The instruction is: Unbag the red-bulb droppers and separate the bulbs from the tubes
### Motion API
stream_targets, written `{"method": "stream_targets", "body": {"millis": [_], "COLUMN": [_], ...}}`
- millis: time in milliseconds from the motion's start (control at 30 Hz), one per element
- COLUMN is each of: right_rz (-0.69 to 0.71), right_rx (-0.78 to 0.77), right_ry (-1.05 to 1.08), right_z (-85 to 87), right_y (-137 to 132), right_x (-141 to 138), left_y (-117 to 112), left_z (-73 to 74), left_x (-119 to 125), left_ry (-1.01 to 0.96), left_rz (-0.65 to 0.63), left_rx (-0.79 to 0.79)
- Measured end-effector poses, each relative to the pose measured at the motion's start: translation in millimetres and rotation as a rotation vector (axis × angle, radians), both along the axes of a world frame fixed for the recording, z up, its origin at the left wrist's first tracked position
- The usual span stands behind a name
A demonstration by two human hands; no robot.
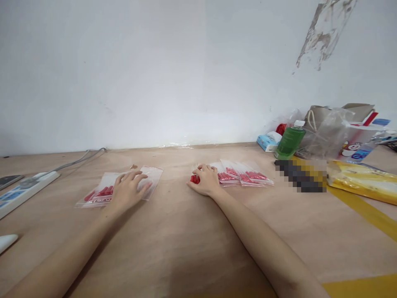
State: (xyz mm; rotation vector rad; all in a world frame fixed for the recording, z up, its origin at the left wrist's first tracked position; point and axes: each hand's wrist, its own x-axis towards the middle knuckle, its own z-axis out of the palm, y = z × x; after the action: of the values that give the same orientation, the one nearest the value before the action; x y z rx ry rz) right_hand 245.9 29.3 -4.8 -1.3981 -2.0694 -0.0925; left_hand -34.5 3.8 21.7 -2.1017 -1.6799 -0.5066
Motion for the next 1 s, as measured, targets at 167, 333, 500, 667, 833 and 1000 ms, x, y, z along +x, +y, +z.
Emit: {"method": "stream_targets", "body": {"millis": [167,333,500,667,833,1000], "right_rz": [0.023,0.032,0.022,0.056,0.045,-0.045], "right_rx": [0.039,0.078,0.129,0.163,0.142,0.191], "right_ry": [0.132,0.256,0.295,0.266,0.16,0.086], "right_z": [-1.8,-8.1,-10.2,-10.2,-8.9,-5.7], "right_y": [0.1,10.0,16.3,11.0,-2.2,-9.3], "right_x": [1.0,3.2,5.4,0.4,-5.3,-7.3], "left_y": [-3.7,-4.3,5.4,20.3,26.9,26.8], "left_z": [-8.9,-12.6,1.3,13.8,18.4,23.9], "left_x": [4.4,6.8,-15.7,-64.3,-91.9,-99.3], "left_ry": [-0.011,0.02,-0.007,-0.103,-0.234,-0.277], "left_rz": [0.016,0.091,0.353,0.565,0.628,0.565], "left_rx": [-0.248,-0.186,-0.045,-0.143,-0.323,-0.382]}}
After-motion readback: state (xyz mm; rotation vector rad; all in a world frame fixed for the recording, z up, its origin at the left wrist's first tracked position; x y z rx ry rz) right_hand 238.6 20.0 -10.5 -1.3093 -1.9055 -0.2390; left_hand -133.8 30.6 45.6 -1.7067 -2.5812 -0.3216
